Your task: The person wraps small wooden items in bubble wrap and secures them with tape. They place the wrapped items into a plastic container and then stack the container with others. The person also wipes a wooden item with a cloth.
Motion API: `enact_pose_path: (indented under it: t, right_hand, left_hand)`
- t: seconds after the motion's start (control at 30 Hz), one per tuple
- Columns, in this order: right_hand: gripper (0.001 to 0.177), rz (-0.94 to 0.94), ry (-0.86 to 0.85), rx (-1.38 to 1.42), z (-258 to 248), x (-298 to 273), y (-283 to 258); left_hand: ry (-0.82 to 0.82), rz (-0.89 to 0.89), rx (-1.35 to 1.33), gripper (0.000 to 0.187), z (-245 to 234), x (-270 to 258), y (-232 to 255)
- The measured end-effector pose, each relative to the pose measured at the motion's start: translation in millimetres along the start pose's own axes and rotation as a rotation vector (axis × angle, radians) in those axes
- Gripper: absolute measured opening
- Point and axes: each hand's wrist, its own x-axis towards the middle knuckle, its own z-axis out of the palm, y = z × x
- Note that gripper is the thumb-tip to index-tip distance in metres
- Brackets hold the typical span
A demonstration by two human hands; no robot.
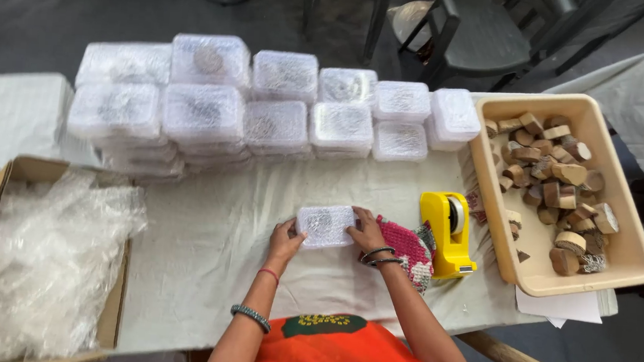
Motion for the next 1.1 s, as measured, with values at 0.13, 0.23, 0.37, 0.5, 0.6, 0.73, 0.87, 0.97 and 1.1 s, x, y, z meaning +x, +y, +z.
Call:
enact_pose_path:
  t: [0.13, 0.23, 0.37, 0.5, 0.6, 0.73, 0.87, 0.97, 1.1]
  right_hand:
    - [0.07, 0.126, -0.021, 0.194, 7.6, 7.8, 17.1]
    - [0.071, 0.129, -0.065, 0.55, -2.0, -9.3, -8.6]
    - [0.071, 0.308, -0.043, 0.738, -28.0, -42.0, -44.6]
    - [0.069, 0.308, -0.052, 0.906, -45.1, -49.4, -34.0]
    - [0.065, 0.337, 0.013, 0.951, -67.7, -41.1, -20.0]
    - [0.064, 0.382, 0.087, 0.835, -115.2, -25.2, -29.1]
    - [0.06, 0.448, 0.003, 0.872, -162.5, -17.3, -36.2]
    - [0.058, 0.394, 0.068, 0.867, -186.6, 1.8, -12.5]
    - [0.053, 0.431, 0.14, 0.853, -225.4, 37.3, 8.5]
  left_hand:
    - [-0.149, -0.163, -0.416, 0.048, -7.9, -6.5, 12.6]
    - [-0.138, -0.326, -0.642, 0.052, -22.2, -20.8, 58.7]
    - [-0.15, -0.393, -0.807, 0.056, -15.3, -31.5, 76.2]
    - [-0.188, -0.396, -0.805, 0.057, -1.9, -32.2, 95.4]
    - [-0.187, -0.416, -0.847, 0.059, 9.9, -38.6, 127.7]
    - [-0.163, -0.398, -0.888, 0.061, 36.2, -29.5, 162.6]
    - [-0.181, -0.345, -0.932, 0.06, 63.6, -11.8, 188.5]
    - [-0.207, -0.333, -0.921, 0.059, 75.4, -5.1, 192.5]
    - [-0.123, -0.413, -0.753, 0.053, 78.2, -8.4, 151.3]
